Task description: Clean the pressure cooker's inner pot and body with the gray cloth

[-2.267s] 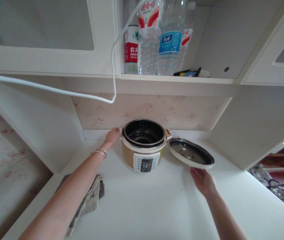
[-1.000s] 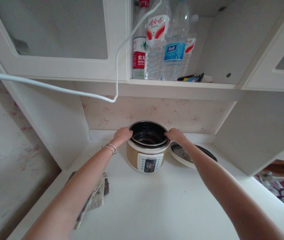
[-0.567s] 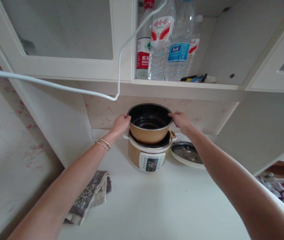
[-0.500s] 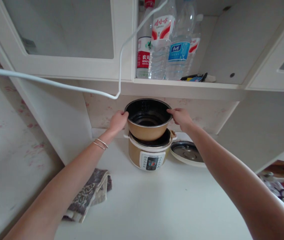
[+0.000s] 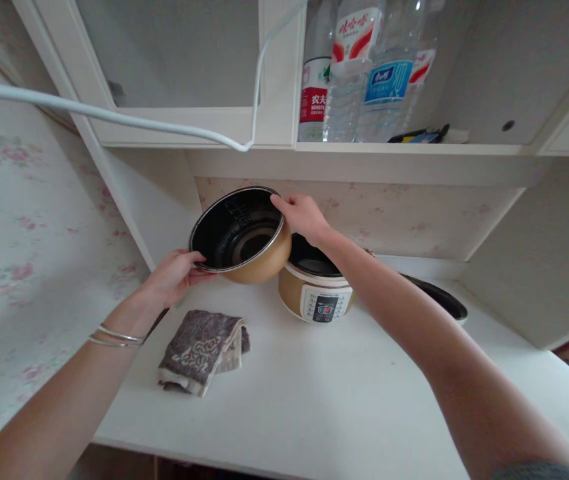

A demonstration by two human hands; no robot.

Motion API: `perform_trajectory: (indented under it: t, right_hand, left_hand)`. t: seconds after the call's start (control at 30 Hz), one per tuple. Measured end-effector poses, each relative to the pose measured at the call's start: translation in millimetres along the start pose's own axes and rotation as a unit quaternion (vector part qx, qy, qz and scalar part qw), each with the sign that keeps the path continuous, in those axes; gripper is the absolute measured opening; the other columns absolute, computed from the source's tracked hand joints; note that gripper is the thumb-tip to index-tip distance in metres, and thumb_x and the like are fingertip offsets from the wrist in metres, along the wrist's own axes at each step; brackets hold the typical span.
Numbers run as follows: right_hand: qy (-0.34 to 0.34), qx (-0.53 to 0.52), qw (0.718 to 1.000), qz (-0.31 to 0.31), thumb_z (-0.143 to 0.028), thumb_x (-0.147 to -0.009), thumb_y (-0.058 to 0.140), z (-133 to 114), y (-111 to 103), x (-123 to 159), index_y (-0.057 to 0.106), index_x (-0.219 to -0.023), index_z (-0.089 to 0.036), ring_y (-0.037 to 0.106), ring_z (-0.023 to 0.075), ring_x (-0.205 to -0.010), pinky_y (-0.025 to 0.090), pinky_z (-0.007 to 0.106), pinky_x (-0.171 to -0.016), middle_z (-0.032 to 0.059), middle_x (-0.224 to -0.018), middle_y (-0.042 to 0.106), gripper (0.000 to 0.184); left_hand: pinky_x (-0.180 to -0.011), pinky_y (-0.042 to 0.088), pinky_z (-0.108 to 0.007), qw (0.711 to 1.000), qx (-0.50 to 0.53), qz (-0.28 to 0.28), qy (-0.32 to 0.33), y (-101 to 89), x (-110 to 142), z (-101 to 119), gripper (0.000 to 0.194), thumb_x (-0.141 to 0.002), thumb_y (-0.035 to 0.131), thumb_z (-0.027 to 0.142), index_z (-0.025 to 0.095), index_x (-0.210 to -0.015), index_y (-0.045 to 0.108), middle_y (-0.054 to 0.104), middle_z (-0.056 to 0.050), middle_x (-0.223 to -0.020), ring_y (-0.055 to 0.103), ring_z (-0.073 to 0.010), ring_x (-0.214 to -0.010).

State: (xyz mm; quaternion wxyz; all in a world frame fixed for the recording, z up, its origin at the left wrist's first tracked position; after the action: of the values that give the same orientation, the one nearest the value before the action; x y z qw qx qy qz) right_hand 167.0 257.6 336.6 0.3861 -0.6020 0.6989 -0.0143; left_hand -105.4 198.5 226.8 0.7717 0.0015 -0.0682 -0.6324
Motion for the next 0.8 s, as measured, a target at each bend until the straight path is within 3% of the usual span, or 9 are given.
perform_trajectory:
  t: [0.1,0.17,0.27,0.33,0.4,0.5,0.6,0.7,0.8]
  right_hand:
    - [-0.002,-0.056,0.998,-0.041,-0.055,-0.090,0.038,-5,51,20,0.055,-0.071,-0.019,0.051,0.0128,-0.067,0.039,0.026,-0.069,-0.0008,-0.066,0.055,0.044]
    - [0.016,-0.103,0.994,-0.030,-0.049,-0.092,0.037,3,84,50,0.057,-0.091,-0.021,0.055,0.0132,-0.077,0.041,0.026,-0.074,0.0009,-0.082,0.062,0.035]
    - [0.100,-0.136,0.985,-0.035,-0.042,-0.095,0.031,29,142,120,0.050,-0.111,-0.023,0.058,0.0136,-0.084,0.044,0.027,-0.076,0.0014,-0.096,0.063,0.032]
    - [0.126,-0.097,0.982,-0.104,-0.039,-0.096,0.028,38,187,174,0.052,-0.107,-0.022,0.058,0.0154,-0.086,0.045,0.030,-0.078,0.0034,-0.097,0.064,0.032]
    - [0.041,-0.021,0.979,-0.200,-0.042,-0.090,0.044,29,230,223,0.057,-0.103,-0.022,0.056,0.0194,-0.100,0.044,0.035,-0.088,0.0061,-0.105,0.063,0.027]
    - [-0.080,0.066,0.957,-0.272,-0.061,-0.077,0.057,16,273,276,0.049,-0.125,-0.021,0.037,0.0291,-0.128,0.029,0.049,-0.105,0.0117,-0.137,0.046,0.063]
    - [-0.113,0.127,0.932,-0.319,-0.068,-0.077,0.051,20,293,297,0.038,-0.138,-0.018,0.020,0.0338,-0.138,0.015,0.058,-0.109,0.0158,-0.150,0.029,0.080]
    - [-0.144,0.156,0.922,-0.324,-0.056,-0.084,0.049,26,288,297,0.037,-0.139,-0.019,0.027,0.0306,-0.136,0.016,0.055,-0.110,0.0135,-0.148,0.035,0.067]
    - [-0.171,0.173,0.913,-0.328,-0.036,-0.087,0.050,34,268,298,0.043,-0.134,-0.020,0.038,0.0262,-0.130,0.022,0.049,-0.109,0.0106,-0.141,0.046,0.050]
  left_hand:
    - [-0.053,0.060,-0.030,0.996,0.064,0.057,-0.012,-45.2,4,-24,0.011,-0.067,0.057,0.000,0.006,-0.075,0.061,0.069,-0.010,-0.069,0.067,-0.0194,-0.056]
    - [-0.051,0.060,-0.029,0.992,0.079,0.096,-0.021,-72.1,6,-42,0.009,-0.068,0.056,-0.001,0.007,-0.071,0.060,0.068,-0.009,-0.065,0.067,-0.0196,-0.054]
    - [-0.054,0.060,-0.028,0.987,0.087,0.127,-0.036,-100.9,7,-67,0.010,-0.070,0.055,0.000,0.008,-0.069,0.059,0.068,-0.009,-0.065,0.068,-0.0199,-0.058]
    - [-0.057,0.060,-0.027,0.987,0.091,0.132,-0.034,-111.4,6,-78,0.009,-0.069,0.057,0.000,0.008,-0.071,0.060,0.068,-0.009,-0.068,0.068,-0.0189,-0.061]
    - [-0.056,0.060,-0.027,0.985,0.088,0.141,-0.036,-116.3,7,-86,0.010,-0.067,0.058,0.000,0.009,-0.071,0.059,0.067,-0.007,-0.066,0.067,-0.0175,-0.059]
    - [-0.053,0.060,-0.027,0.983,0.074,0.161,-0.041,-114.7,9,-91,0.011,-0.064,0.059,0.000,0.009,-0.067,0.057,0.064,-0.004,-0.058,0.065,-0.0166,-0.054]
    - [-0.053,0.060,-0.028,0.983,0.070,0.161,-0.044,-107.3,13,-96,0.012,-0.062,0.059,0.000,0.010,-0.069,0.057,0.063,-0.004,-0.056,0.066,-0.0181,-0.054]
    - [-0.055,0.060,-0.030,0.983,0.074,0.156,-0.056,-102.2,15,-101,0.013,-0.062,0.060,0.001,0.010,-0.071,0.058,0.063,-0.005,-0.057,0.067,-0.0195,-0.056]
    - [-0.055,0.060,-0.031,0.984,0.075,0.154,-0.056,-99.8,14,-103,0.013,-0.062,0.060,0.001,0.010,-0.071,0.057,0.063,-0.006,-0.058,0.066,-0.0193,-0.054]
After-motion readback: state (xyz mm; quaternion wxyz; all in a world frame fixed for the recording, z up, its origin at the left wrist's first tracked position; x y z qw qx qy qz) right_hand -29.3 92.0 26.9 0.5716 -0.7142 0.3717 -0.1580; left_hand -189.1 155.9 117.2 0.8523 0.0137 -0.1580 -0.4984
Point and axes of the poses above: each hand's wrist, its own x-axis away from the middle knuckle, its own y-axis out of the palm, z = x × y, the point moved 7 cm from there along -x, towards the middle knuckle
